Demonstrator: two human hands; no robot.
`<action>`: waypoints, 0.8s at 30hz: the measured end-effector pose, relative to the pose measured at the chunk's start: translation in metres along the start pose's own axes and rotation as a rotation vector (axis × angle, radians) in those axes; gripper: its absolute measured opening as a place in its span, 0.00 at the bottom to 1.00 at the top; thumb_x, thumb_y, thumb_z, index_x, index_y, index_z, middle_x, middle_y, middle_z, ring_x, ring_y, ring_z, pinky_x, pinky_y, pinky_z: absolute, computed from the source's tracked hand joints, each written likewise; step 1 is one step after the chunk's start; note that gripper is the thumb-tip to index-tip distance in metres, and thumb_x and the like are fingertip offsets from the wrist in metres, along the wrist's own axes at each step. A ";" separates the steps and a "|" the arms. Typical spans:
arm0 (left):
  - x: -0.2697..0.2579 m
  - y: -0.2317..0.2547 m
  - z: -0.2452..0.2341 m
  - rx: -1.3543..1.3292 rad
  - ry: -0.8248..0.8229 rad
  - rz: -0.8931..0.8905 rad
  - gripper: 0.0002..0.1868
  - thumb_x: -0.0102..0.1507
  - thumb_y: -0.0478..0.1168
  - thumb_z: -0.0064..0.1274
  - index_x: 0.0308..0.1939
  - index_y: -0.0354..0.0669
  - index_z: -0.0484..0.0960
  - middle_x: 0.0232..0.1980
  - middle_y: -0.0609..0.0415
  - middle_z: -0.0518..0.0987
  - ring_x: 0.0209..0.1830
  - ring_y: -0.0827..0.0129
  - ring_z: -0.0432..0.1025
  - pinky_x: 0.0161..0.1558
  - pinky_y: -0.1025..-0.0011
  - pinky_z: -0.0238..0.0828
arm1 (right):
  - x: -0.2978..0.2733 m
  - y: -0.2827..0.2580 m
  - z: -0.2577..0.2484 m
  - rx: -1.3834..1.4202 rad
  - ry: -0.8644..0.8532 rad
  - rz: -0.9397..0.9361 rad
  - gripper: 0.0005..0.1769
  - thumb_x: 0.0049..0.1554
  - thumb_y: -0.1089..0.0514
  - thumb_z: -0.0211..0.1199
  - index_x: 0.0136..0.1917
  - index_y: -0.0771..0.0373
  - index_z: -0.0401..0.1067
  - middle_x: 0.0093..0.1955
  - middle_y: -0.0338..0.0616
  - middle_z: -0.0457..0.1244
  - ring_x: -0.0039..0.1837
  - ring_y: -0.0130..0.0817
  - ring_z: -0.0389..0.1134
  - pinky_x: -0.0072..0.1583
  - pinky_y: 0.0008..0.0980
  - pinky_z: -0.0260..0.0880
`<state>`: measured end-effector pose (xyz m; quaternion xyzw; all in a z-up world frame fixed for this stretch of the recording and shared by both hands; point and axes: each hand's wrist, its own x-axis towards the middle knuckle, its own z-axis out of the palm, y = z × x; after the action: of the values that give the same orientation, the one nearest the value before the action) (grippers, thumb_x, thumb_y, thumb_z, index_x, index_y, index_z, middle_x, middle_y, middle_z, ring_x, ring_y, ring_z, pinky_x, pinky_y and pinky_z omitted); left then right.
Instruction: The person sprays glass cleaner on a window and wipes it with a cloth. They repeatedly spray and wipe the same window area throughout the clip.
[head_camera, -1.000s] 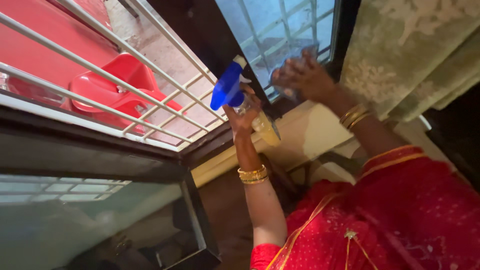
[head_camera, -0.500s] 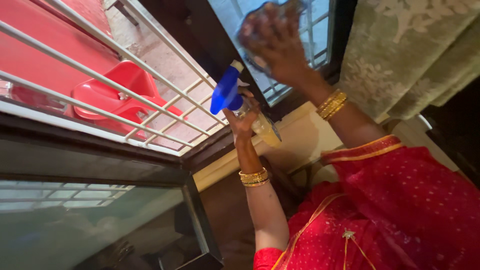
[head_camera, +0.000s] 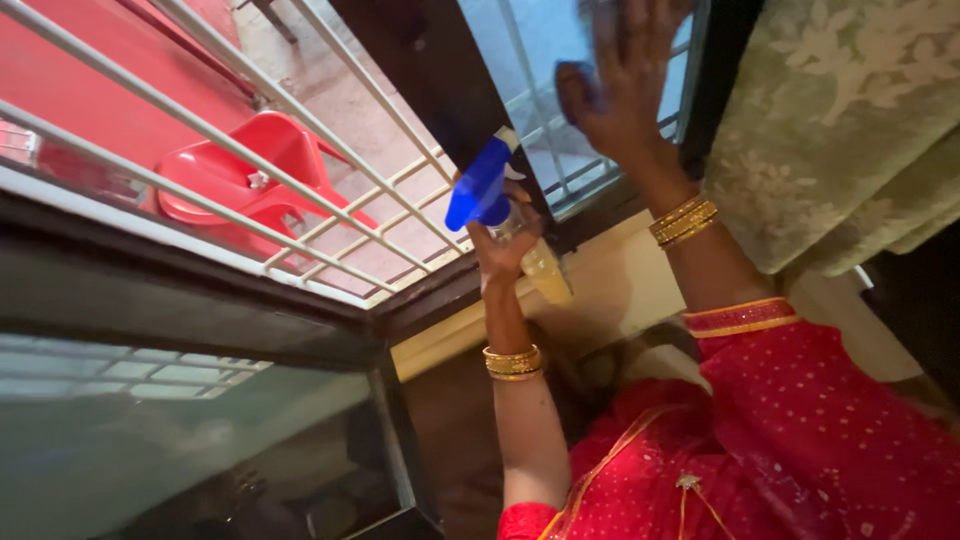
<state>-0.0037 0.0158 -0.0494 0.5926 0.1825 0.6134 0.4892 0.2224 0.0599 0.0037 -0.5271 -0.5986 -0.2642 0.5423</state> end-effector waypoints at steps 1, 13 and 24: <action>0.000 0.001 0.000 -0.032 -0.010 -0.007 0.29 0.49 0.25 0.61 0.54 0.35 0.75 0.46 0.51 0.78 0.38 0.69 0.77 0.37 0.73 0.76 | -0.005 0.004 0.004 0.165 0.049 0.121 0.42 0.69 0.43 0.65 0.80 0.72 0.51 0.83 0.59 0.43 0.85 0.58 0.42 0.83 0.55 0.43; -0.003 -0.002 -0.001 -0.050 -0.024 -0.022 0.29 0.51 0.25 0.64 0.56 0.35 0.75 0.48 0.50 0.77 0.40 0.69 0.76 0.38 0.72 0.75 | -0.171 -0.007 0.086 0.202 0.162 0.931 0.30 0.76 0.43 0.43 0.70 0.74 0.64 0.68 0.59 0.61 0.73 0.49 0.60 0.76 0.37 0.52; -0.008 -0.038 -0.015 -0.027 -0.070 0.103 0.53 0.55 0.21 0.61 0.79 0.53 0.53 0.51 0.46 0.77 0.41 0.66 0.77 0.37 0.69 0.79 | 0.005 -0.032 0.019 0.253 0.105 0.345 0.23 0.71 0.49 0.63 0.68 0.69 0.66 0.70 0.58 0.58 0.75 0.50 0.57 0.77 0.50 0.51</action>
<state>-0.0045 0.0320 -0.0875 0.6156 0.1261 0.6191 0.4710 0.1864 0.0687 0.0116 -0.5349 -0.4989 -0.1174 0.6717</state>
